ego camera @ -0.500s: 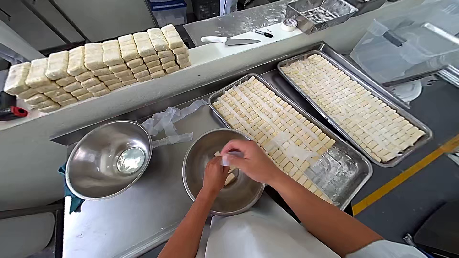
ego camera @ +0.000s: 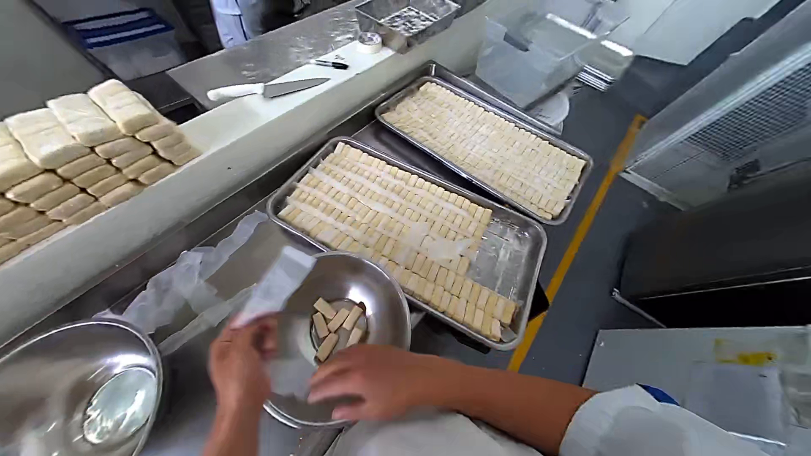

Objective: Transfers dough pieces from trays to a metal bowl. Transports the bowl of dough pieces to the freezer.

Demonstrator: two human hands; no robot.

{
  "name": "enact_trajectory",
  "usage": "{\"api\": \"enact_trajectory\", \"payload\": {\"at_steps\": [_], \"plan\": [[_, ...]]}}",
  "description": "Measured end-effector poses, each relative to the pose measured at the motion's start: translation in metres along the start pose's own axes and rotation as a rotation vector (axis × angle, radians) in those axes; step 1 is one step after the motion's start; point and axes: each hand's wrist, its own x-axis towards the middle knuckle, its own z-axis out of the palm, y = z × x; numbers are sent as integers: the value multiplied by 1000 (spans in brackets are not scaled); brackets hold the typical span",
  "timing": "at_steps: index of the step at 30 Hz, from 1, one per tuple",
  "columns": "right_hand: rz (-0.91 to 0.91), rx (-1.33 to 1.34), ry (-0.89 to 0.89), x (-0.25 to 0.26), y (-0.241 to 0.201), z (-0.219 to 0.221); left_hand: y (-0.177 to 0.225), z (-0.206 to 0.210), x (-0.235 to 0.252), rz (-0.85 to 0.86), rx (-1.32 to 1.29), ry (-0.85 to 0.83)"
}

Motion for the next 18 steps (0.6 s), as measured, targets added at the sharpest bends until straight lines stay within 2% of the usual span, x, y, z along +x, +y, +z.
{"api": "enact_trajectory", "payload": {"at_steps": [3, 5, 7, 8, 10, 11, 13, 15, 18], "plan": [[397, -68, 269, -50, 47, -48, 14, -40, 78, 41, 215, 217], [657, -219, 433, -89, 101, -79, 11, -70, 126, -123, 442, 192], [877, -356, 464, -120, 153, -103, 2, -88, 151, -254, 584, 173], [948, -393, 442, -133, 176, -109, 4, -87, 150, -229, 656, 190], [997, -393, 414, -153, 212, -115, 16, -69, 128, -85, 632, 153], [985, -346, 482, -164, 225, -114, 17, -56, 109, -8, 574, 84], [972, -159, 819, -187, 240, -112, 6, -29, 66, 135, 497, -61], [1046, 86, 1137, -198, 251, -125, -11, -4, 27, 165, 585, -153], [1114, 256, 1239, -193, 275, -146, -45, 9, 2, 149, 850, -79]]}}
